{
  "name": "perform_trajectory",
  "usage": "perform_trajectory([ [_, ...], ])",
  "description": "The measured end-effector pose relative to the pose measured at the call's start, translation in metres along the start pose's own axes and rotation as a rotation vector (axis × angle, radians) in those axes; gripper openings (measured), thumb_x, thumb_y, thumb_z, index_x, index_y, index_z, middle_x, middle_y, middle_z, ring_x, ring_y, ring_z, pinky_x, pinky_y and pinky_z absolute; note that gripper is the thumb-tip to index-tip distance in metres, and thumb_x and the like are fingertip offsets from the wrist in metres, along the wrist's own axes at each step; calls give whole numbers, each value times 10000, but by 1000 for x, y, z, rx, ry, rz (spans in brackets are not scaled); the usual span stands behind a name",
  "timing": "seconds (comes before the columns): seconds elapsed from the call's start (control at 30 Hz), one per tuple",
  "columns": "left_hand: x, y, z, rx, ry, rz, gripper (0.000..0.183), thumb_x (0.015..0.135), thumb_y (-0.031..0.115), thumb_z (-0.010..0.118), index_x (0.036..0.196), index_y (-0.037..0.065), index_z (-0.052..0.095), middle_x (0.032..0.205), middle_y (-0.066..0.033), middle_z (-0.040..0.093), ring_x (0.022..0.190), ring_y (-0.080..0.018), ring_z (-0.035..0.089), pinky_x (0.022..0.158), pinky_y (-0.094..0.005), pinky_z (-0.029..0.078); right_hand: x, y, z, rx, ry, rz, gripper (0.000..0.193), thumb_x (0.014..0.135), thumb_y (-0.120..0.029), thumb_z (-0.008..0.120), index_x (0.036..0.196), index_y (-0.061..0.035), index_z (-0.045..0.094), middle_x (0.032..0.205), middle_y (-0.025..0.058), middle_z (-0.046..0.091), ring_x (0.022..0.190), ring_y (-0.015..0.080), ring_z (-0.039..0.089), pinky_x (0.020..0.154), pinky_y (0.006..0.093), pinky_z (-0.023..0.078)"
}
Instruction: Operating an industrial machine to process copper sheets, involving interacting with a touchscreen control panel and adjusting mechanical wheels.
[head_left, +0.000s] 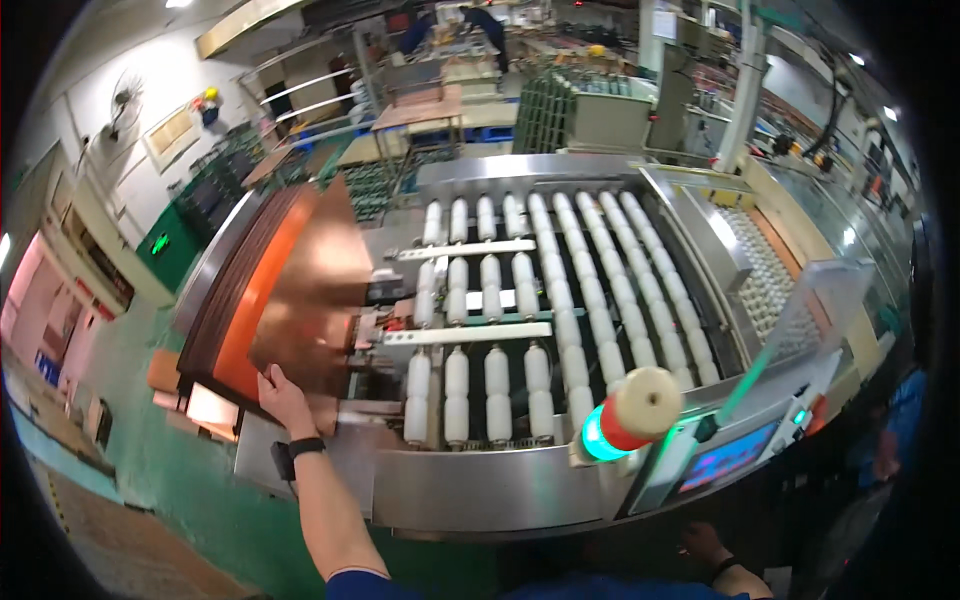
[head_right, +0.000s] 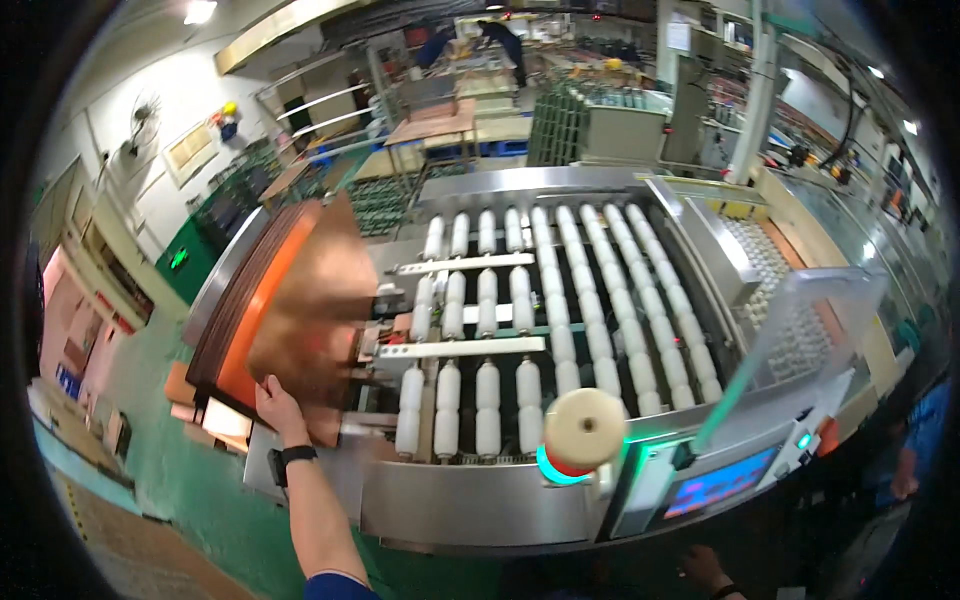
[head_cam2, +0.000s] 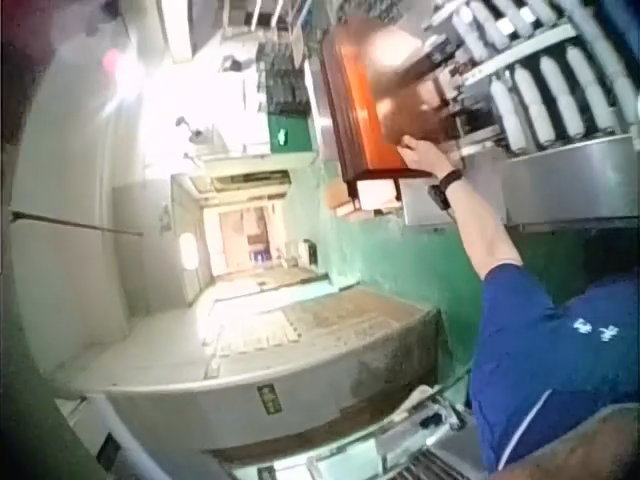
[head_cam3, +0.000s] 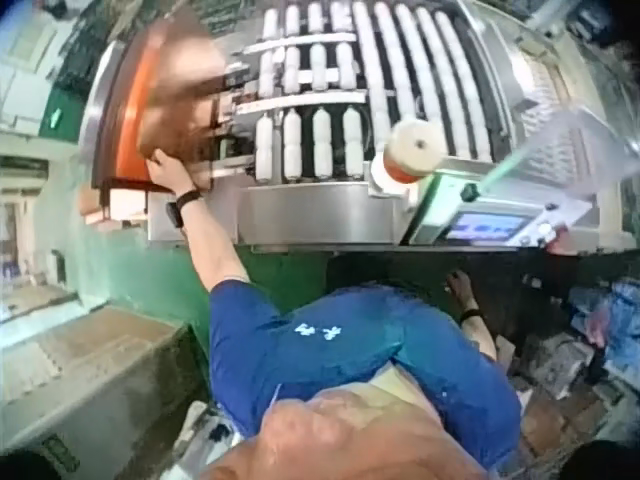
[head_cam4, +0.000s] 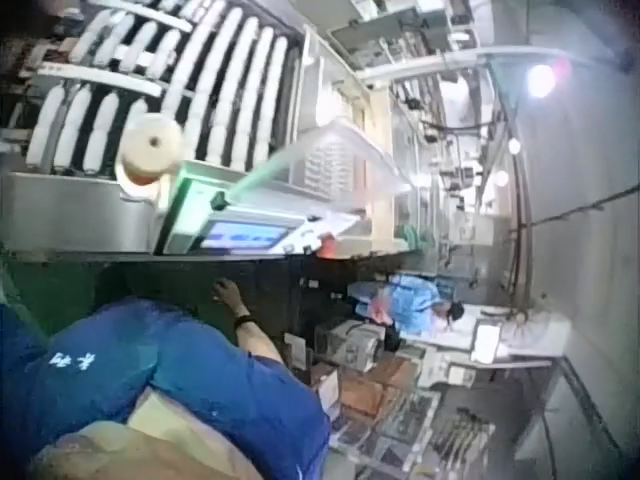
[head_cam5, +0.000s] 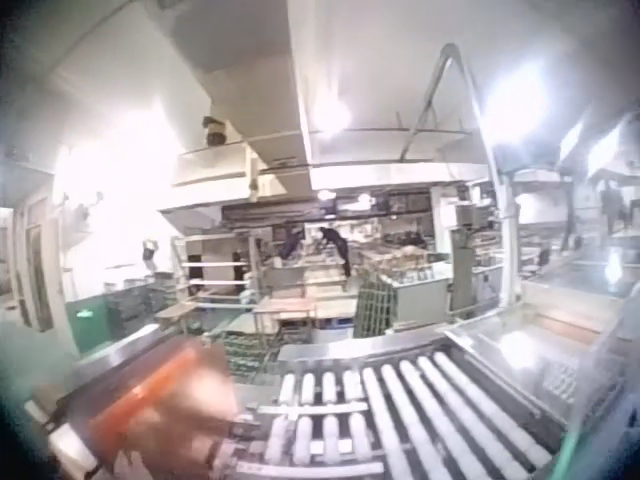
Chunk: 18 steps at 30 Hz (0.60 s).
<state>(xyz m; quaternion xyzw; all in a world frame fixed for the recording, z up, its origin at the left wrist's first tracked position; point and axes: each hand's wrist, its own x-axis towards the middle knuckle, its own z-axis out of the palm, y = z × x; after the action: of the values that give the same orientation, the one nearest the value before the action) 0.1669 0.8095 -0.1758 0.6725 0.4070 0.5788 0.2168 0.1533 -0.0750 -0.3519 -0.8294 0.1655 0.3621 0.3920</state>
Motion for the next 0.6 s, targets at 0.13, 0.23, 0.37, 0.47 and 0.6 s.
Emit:
perform_trajectory([
  [0.13,-72,182,19,-138,-182,235,258,990,123,597,1136,-78,669,1043,-245,719,903,-364,686,822,-413,532,-2,78,12,-33,111,-64,333,872,-299,688,1036,-14,744,913,169,754,865,279,739,790,414,579],
  [0.23,-152,219,59,-267,-379,596,277,858,-2,585,1107,-13,705,968,-204,718,867,-361,695,781,-398,557,1,135,27,-118,170,-64,335,883,-308,684,1027,-12,745,861,167,743,823,253,739,747,408,581],
  [0.37,-245,252,85,-296,-847,858,243,803,22,683,1045,29,709,947,-192,712,879,-349,707,787,-418,583,-45,109,29,53,148,21,362,893,-342,688,1058,-24,746,834,171,733,772,277,741,701,406,579],
  [0.47,-296,189,126,-302,-1314,764,257,917,117,642,1152,35,707,1238,-195,690,1163,-369,658,984,-422,535,-62,103,33,171,183,191,352,895,-337,688,1044,-21,736,800,170,719,711,270,729,647,397,569],
  [0.6,-298,119,174,-1118,-1543,-536,305,985,160,621,1266,41,637,1386,-220,586,1289,-354,567,1028,-406,499,-46,194,58,-227,308,-352,307,863,-281,696,904,22,684,755,144,684,685,235,693,617,389,560],
])
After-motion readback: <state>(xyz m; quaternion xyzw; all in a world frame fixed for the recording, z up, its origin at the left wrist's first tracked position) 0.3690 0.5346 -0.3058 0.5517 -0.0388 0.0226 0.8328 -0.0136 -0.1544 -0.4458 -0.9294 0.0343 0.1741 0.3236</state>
